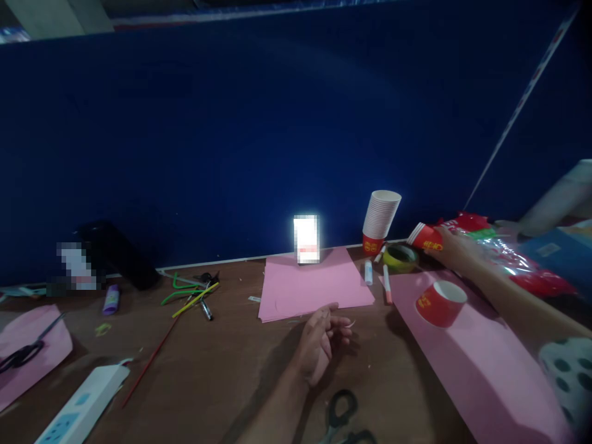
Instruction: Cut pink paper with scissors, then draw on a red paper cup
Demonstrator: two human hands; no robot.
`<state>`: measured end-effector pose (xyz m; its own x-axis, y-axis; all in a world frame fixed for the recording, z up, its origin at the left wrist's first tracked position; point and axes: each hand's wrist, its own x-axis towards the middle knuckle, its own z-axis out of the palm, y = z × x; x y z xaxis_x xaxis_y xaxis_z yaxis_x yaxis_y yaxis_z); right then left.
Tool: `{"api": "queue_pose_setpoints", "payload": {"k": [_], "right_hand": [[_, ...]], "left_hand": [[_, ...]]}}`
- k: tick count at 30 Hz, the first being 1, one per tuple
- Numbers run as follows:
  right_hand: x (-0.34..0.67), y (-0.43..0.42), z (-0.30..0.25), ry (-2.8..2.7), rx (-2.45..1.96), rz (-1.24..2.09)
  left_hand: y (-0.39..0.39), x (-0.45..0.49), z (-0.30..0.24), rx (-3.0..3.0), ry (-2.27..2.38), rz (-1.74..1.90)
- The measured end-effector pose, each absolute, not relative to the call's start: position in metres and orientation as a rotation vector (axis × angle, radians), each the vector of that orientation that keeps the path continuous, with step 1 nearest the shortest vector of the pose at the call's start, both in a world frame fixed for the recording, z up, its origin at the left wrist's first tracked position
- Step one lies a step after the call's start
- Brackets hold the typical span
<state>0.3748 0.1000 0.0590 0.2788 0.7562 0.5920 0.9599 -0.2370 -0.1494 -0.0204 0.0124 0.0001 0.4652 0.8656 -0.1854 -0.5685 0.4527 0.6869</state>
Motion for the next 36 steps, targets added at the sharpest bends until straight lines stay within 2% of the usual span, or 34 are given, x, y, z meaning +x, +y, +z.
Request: {"api": "queue_pose_setpoints", "payload": {"k": [6,16,25,31,33,34,36], "right_hand": [[0.37,0.106,0.068,-1.652,-2.043,-0.614],[0.367,0.124,0.078,-1.963,-1.811,-0.486],[0.329,0.072,0.115,-1.453,-1.953,-0.36],[0.217,0.014,0.092,-1.495,-1.682,0.218],[0.165,-0.007,0.078,-1.535,-1.33,0.681],[0.141,-0.015,0.071,-1.543,-1.235,0.795],[0.106,-0.025,0.059,-1.564,-1.136,0.877]], "left_hand": [[0.013,-0.02,-0.001,0.591,0.558,0.946],[0.011,-0.021,0.002,0.603,0.554,0.95],[0.012,-0.02,0.004,0.666,0.584,0.946],[0.01,-0.018,0.0,0.946,0.61,1.101],[0.008,-0.02,0.0,1.055,0.575,1.194],[0.008,-0.022,0.001,1.107,0.574,1.24],[0.008,-0.026,0.005,1.253,0.668,1.22]]}}
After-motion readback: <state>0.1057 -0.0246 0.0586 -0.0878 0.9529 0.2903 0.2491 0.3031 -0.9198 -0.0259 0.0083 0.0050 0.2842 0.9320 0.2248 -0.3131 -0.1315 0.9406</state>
